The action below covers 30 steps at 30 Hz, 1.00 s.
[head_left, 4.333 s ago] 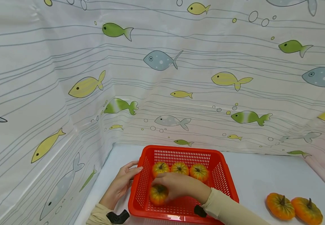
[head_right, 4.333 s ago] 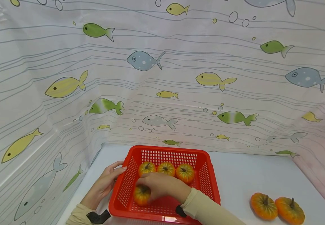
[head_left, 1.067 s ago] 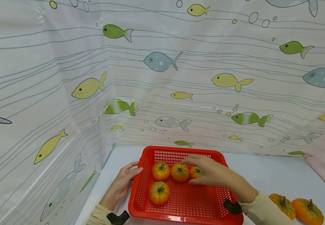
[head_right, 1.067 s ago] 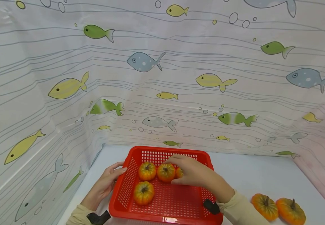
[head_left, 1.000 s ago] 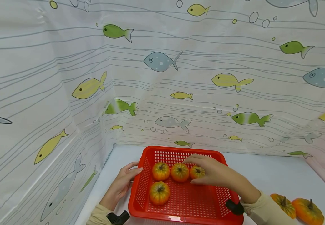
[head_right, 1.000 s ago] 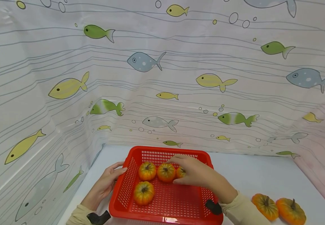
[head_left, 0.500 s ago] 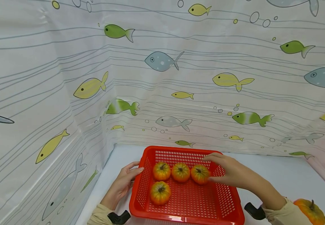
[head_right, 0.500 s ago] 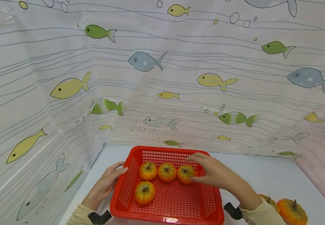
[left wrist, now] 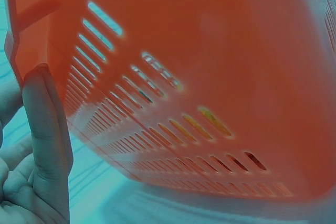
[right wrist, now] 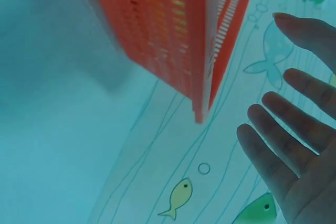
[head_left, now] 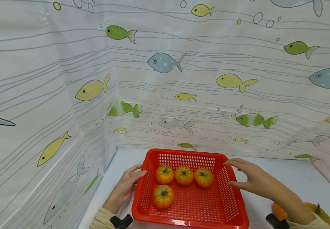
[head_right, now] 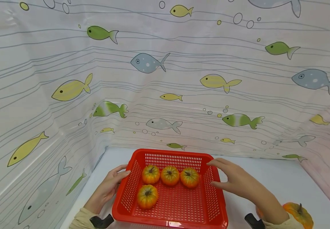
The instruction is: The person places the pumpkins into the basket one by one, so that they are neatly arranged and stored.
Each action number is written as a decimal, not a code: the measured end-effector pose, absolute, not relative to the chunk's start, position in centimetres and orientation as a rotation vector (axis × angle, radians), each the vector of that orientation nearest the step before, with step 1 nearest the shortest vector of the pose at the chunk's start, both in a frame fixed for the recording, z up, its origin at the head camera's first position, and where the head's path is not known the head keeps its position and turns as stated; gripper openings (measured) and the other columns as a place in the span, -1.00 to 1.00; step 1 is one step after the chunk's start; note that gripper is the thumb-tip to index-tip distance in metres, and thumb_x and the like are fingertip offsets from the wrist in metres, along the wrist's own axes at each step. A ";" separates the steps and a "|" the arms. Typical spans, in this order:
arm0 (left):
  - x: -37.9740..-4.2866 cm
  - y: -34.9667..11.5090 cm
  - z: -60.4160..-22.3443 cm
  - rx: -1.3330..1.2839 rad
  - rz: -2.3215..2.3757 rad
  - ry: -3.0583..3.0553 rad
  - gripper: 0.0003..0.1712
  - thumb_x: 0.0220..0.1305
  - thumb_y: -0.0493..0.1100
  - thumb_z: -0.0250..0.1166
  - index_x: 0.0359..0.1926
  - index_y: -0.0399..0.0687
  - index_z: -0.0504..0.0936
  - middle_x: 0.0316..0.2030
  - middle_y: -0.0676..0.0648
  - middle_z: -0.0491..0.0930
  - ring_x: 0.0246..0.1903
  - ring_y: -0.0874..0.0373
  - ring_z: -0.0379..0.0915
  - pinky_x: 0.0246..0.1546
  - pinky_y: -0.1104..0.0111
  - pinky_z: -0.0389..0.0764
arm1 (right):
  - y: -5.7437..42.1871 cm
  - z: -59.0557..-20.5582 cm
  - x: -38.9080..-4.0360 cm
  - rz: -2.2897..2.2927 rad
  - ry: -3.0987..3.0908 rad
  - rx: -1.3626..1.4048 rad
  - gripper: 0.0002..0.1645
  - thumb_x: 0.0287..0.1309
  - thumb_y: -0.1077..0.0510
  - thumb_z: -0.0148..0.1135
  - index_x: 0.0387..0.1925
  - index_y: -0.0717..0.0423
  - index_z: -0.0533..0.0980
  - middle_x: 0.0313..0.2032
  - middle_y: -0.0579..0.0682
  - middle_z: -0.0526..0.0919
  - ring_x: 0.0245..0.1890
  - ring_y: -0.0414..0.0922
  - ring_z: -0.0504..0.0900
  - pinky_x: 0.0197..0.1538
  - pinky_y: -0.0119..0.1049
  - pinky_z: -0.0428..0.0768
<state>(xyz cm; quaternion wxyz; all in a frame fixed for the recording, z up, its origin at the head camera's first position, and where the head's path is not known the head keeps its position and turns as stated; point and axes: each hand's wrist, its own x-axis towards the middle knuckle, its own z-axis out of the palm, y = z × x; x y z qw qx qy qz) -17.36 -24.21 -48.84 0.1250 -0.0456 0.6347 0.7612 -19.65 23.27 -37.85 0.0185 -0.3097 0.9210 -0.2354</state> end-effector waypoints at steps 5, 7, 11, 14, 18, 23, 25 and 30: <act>-17.4 -24.2 -48.9 -0.121 2.218 1.859 -0.28 0.49 -0.08 0.27 0.49 -0.24 0.21 0.11 -0.17 0.72 -0.08 0.09 0.78 -0.04 0.19 0.79 | 24.8 -38.3 -19.5 -0.693 2.910 -0.944 -0.24 0.01 -0.09 0.62 0.26 -0.15 0.53 0.18 -0.05 0.66 0.06 0.04 0.69 -0.13 -0.16 0.82; -17.3 -24.2 -48.9 -0.116 2.220 1.861 -0.27 0.49 -0.08 0.26 0.50 -0.24 0.20 0.12 -0.18 0.72 -0.07 0.08 0.78 -0.03 0.18 0.78 | 25.4 -38.5 -19.4 -0.683 2.919 -0.915 -0.23 -0.01 -0.10 0.63 0.25 -0.10 0.54 0.17 -0.05 0.67 0.09 0.06 0.68 -0.12 -0.10 0.82; -17.3 -24.3 -49.0 -0.110 2.223 1.854 -0.27 0.49 -0.08 0.26 0.50 -0.24 0.19 0.12 -0.18 0.71 -0.07 0.08 0.78 -0.03 0.18 0.78 | 26.6 -39.1 -19.1 -0.652 2.933 -0.850 -0.22 -0.05 -0.08 0.64 0.23 -0.08 0.55 0.17 -0.02 0.67 0.10 0.09 0.67 -0.12 -0.08 0.81; -17.4 -24.3 -49.0 -0.103 2.226 1.853 -0.28 0.49 -0.08 0.26 0.49 -0.25 0.20 0.10 -0.17 0.72 -0.08 0.09 0.78 -0.03 0.18 0.78 | 27.6 -39.6 -18.8 -0.634 2.939 -0.809 -0.22 -0.07 -0.12 0.65 0.22 -0.10 0.55 0.17 -0.01 0.66 0.11 0.11 0.67 -0.10 -0.03 0.81; -17.4 -24.3 -49.0 -0.095 2.230 1.850 -0.30 0.49 -0.09 0.26 0.48 -0.25 0.21 0.09 -0.15 0.73 -0.09 0.09 0.78 -0.03 0.17 0.78 | 29.0 -40.6 -18.5 -0.587 2.956 -0.757 -0.18 -0.12 -0.20 0.65 0.21 -0.11 0.56 0.17 -0.01 0.66 0.11 0.12 0.66 -0.06 0.06 0.78; -17.4 -24.2 -48.8 -0.093 2.232 1.839 -0.30 0.49 -0.11 0.26 0.48 -0.26 0.21 0.08 -0.16 0.73 -0.09 0.10 0.78 -0.04 0.18 0.79 | 30.9 -41.8 -18.3 -0.542 2.944 -0.663 -0.15 -0.15 -0.20 0.66 0.20 -0.05 0.56 0.18 0.05 0.65 0.12 0.17 0.65 -0.01 0.17 0.75; -17.4 -24.2 -48.8 -0.098 2.231 1.839 -0.30 0.49 -0.11 0.26 0.47 -0.27 0.20 0.08 -0.15 0.73 -0.10 0.10 0.78 -0.05 0.19 0.79 | 31.7 -42.1 -18.2 -0.537 2.928 -0.612 -0.15 -0.15 -0.19 0.67 0.20 -0.03 0.55 0.18 0.09 0.64 0.12 0.19 0.63 -0.02 0.22 0.74; -17.4 -24.1 -48.7 -0.121 2.233 1.833 -0.30 0.48 -0.11 0.28 0.46 -0.27 0.22 0.08 -0.17 0.73 -0.10 0.10 0.78 -0.05 0.19 0.79 | 33.6 -42.9 -18.0 -0.554 2.858 -0.459 -0.12 -0.10 -0.18 0.65 0.26 -0.02 0.51 0.24 0.16 0.59 0.08 0.14 0.63 0.00 0.18 0.74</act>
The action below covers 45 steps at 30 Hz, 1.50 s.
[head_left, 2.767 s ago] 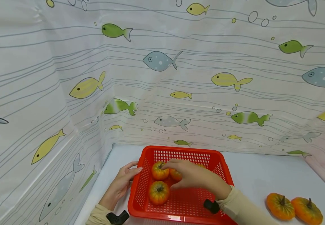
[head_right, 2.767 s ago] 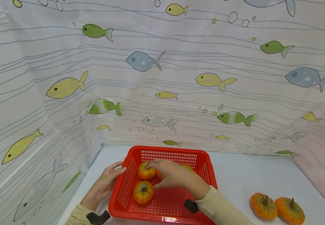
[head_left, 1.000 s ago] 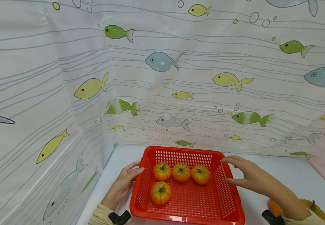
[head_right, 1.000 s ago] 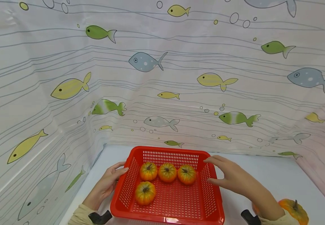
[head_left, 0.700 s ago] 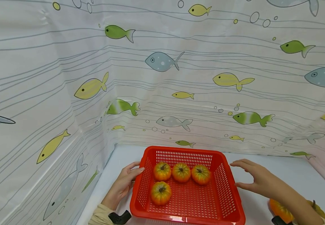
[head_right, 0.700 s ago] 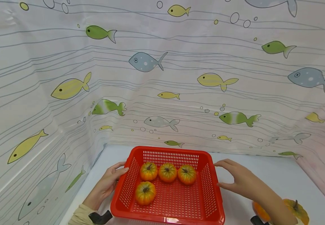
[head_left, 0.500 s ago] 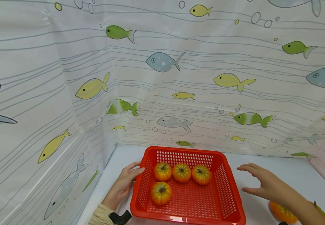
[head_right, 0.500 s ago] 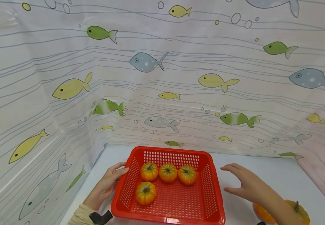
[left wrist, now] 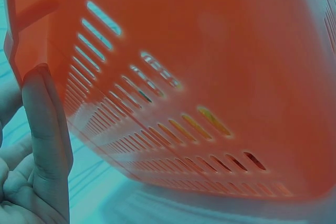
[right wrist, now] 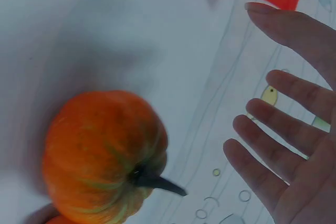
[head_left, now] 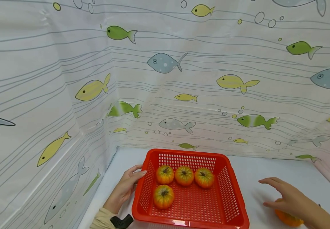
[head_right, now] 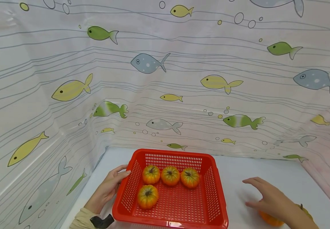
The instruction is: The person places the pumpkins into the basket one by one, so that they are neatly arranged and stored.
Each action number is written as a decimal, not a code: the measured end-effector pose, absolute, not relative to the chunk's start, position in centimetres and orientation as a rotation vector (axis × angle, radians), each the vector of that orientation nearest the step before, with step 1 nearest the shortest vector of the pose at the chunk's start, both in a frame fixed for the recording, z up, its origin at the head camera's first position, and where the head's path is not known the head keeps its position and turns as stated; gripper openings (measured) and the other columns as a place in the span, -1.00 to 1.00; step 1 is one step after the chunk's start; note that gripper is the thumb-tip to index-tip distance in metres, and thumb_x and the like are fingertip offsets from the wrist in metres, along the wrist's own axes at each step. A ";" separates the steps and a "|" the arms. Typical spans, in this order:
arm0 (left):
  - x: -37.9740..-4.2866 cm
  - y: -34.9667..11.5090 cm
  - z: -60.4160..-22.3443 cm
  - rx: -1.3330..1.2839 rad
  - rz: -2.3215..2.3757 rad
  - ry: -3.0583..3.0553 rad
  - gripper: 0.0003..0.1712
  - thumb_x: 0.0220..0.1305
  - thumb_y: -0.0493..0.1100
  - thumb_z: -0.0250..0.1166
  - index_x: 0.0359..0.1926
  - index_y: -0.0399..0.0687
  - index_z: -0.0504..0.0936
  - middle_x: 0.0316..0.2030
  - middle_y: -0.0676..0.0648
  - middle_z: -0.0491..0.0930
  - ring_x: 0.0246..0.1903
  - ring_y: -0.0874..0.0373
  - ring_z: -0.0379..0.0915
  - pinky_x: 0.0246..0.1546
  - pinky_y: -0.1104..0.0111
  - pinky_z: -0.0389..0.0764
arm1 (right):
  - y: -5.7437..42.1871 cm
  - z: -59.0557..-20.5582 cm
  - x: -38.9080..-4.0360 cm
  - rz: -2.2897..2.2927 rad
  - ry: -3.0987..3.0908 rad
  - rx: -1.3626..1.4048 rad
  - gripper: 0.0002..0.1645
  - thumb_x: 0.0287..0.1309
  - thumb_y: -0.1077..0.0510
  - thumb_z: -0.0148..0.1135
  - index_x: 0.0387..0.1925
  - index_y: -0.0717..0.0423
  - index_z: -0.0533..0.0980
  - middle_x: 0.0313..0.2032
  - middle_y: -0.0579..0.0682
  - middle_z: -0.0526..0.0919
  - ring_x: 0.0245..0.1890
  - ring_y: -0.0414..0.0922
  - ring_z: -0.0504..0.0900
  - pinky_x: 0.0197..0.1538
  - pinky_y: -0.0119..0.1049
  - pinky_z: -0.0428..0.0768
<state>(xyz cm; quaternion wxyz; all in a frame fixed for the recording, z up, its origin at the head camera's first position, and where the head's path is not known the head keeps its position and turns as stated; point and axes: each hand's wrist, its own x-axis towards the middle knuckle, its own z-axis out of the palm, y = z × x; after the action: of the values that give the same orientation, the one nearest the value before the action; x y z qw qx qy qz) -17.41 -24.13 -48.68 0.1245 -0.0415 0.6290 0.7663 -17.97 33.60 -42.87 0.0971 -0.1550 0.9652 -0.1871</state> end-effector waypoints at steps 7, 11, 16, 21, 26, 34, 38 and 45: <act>-17.4 -24.2 -48.7 -0.124 2.235 1.836 -0.30 0.48 -0.11 0.28 0.46 -0.27 0.22 0.08 -0.17 0.73 -0.10 0.09 0.79 -0.05 0.18 0.79 | 35.2 -43.9 -17.8 -0.553 2.743 -0.329 -0.10 -0.05 -0.13 0.62 0.32 0.01 0.47 0.28 0.24 0.53 -0.04 -0.01 0.61 0.04 0.24 0.69; -17.4 -24.2 -48.7 -0.124 2.237 1.829 -0.30 0.48 -0.11 0.28 0.46 -0.27 0.21 0.08 -0.17 0.73 -0.10 0.09 0.79 -0.05 0.18 0.79 | 36.0 -44.7 -17.6 -0.483 2.768 -0.370 -0.13 -0.09 -0.08 0.65 0.27 0.06 0.52 0.22 0.23 0.57 0.01 0.06 0.57 0.04 0.25 0.70; -17.3 -24.2 -48.6 -0.122 2.238 1.826 -0.30 0.48 -0.11 0.27 0.47 -0.26 0.21 0.09 -0.16 0.73 -0.09 0.08 0.79 -0.05 0.18 0.78 | 36.4 -45.7 -17.5 -0.457 2.699 -0.284 -0.15 -0.07 -0.03 0.64 0.25 0.13 0.52 0.16 0.22 0.58 -0.06 0.00 0.53 0.01 0.15 0.72; -17.3 -24.2 -48.7 -0.120 2.235 1.832 -0.30 0.48 -0.11 0.27 0.46 -0.27 0.22 0.08 -0.16 0.73 -0.09 0.08 0.79 -0.05 0.17 0.79 | 36.6 -46.4 -17.6 -0.391 2.659 -0.163 -0.11 -0.13 -0.02 0.67 0.25 0.17 0.51 0.13 0.22 0.60 -0.10 -0.02 0.52 0.00 0.12 0.75; -17.3 -24.2 -48.8 -0.116 2.235 1.837 -0.30 0.48 -0.10 0.27 0.46 -0.26 0.22 0.07 -0.15 0.74 -0.10 0.10 0.79 -0.06 0.18 0.79 | 37.4 -47.1 -17.9 -0.387 2.642 -0.115 -0.02 -0.20 -0.05 0.70 0.25 0.25 0.49 0.12 0.32 0.58 -0.12 0.01 0.54 0.02 0.17 0.75; -17.4 -24.2 -48.8 -0.106 2.238 1.825 -0.29 0.49 -0.10 0.26 0.48 -0.26 0.19 0.10 -0.16 0.72 -0.07 0.08 0.78 -0.04 0.17 0.78 | 38.3 -47.7 -17.8 -0.417 2.647 -0.092 0.04 -0.30 -0.08 0.73 0.24 0.26 0.50 0.13 0.36 0.58 -0.10 0.03 0.57 0.05 0.20 0.73; -17.4 -24.2 -48.7 -0.106 2.237 1.821 -0.29 0.49 -0.10 0.26 0.49 -0.26 0.19 0.11 -0.17 0.71 -0.06 0.08 0.78 -0.03 0.16 0.78 | 38.3 -47.5 -17.8 -0.420 2.643 -0.102 -0.03 -0.22 -0.05 0.71 0.20 0.33 0.51 0.07 0.30 0.63 -0.11 0.03 0.57 0.05 0.22 0.72; -17.4 -24.2 -48.7 -0.097 2.234 1.824 -0.29 0.50 -0.10 0.25 0.49 -0.26 0.19 0.12 -0.17 0.71 -0.06 0.07 0.78 -0.03 0.16 0.78 | 38.4 -47.5 -17.7 -0.424 2.623 -0.075 -0.03 -0.18 -0.08 0.70 0.19 0.36 0.50 0.02 0.20 0.63 -0.15 0.00 0.54 0.03 0.22 0.72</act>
<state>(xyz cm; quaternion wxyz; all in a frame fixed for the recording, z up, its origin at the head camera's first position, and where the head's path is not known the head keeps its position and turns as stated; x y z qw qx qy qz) -17.36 -24.21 -48.74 0.1276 -0.0334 0.6270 0.7678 -17.72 38.41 -47.45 0.2396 -0.0273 0.9580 -0.1550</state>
